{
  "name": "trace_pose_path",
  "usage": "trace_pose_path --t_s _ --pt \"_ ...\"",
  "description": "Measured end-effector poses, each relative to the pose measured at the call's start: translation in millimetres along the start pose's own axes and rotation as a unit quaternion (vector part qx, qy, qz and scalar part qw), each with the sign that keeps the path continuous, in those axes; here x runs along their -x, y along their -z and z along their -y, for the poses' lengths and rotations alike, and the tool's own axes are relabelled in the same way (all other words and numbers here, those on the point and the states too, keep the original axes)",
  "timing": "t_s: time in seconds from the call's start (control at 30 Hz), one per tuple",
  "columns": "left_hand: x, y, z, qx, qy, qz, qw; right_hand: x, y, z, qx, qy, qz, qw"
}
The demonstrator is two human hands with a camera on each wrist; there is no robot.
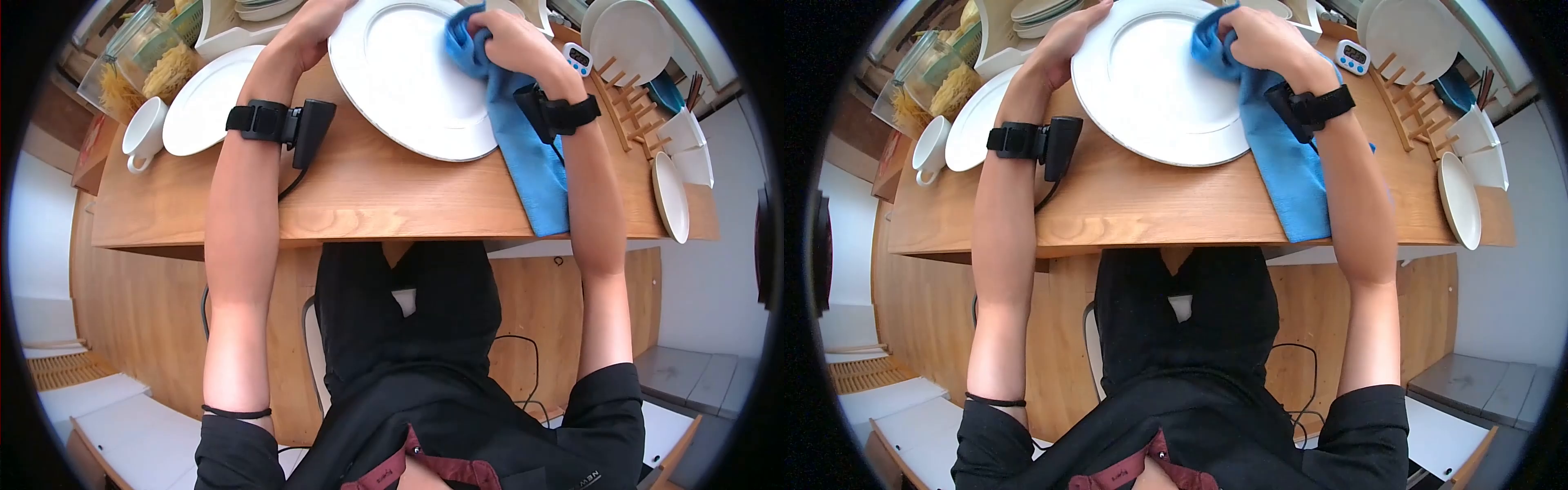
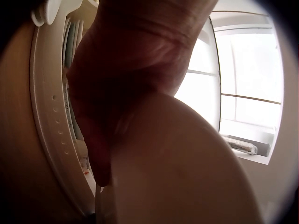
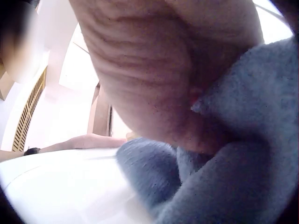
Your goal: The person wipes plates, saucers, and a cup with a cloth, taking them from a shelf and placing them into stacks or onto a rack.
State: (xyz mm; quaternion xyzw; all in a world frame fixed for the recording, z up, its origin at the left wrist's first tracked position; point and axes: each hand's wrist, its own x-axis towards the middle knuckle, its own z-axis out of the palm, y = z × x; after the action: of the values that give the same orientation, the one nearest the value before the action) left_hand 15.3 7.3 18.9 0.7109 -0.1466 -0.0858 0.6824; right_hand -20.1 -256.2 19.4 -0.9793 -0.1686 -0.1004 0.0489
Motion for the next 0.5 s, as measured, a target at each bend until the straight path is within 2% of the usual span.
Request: trace_pose_path --t_s 0.07,0.13,0.2,0.27,0.33,0.4,0.43,0.5 --pt "5.2 3.9 -5.0 0.014 0.018 0.054 0.998 -3.5 -3.2 1.9 -0.123 0.114 -0.183 0.969" --pt "-9.7 5.3 11.1 -0.008 0.010 0.040 0.999 -4.4 -0.3 24.8 -0.196 0.084 -0.180 0.960" --pt "-21.9 9.1 24.1 -0.028 0.006 0.026 0.999 -16.9 -33.9 29.9 -0.128 0.146 -0.264 0.945" --pt "-26.4 13.6 27.9 0.007 0.001 0.049 0.999 -5.9 -28.7 49.7 -0.114 0.207 -0.231 0.944" --pt "-20.7 10.2 24.1 0.034 0.016 0.047 0.998 2.4 -17.3 60.8 -0.169 0.280 -0.166 0.930" --pt "-16.9 9.0 21.1 0.016 0.012 0.024 1.000 9.9 -6.1 64.7 -0.200 0.325 -0.070 0.922" --pt "-16.1 9.8 19.4 0.026 0.004 0.038 0.999 15.3 3.1 67.2 -0.234 0.304 0.041 0.923" --pt "-16.1 9.8 16.6 0.012 0.002 0.025 1.000 21.1 14.7 67.0 -0.239 0.292 0.154 0.913"
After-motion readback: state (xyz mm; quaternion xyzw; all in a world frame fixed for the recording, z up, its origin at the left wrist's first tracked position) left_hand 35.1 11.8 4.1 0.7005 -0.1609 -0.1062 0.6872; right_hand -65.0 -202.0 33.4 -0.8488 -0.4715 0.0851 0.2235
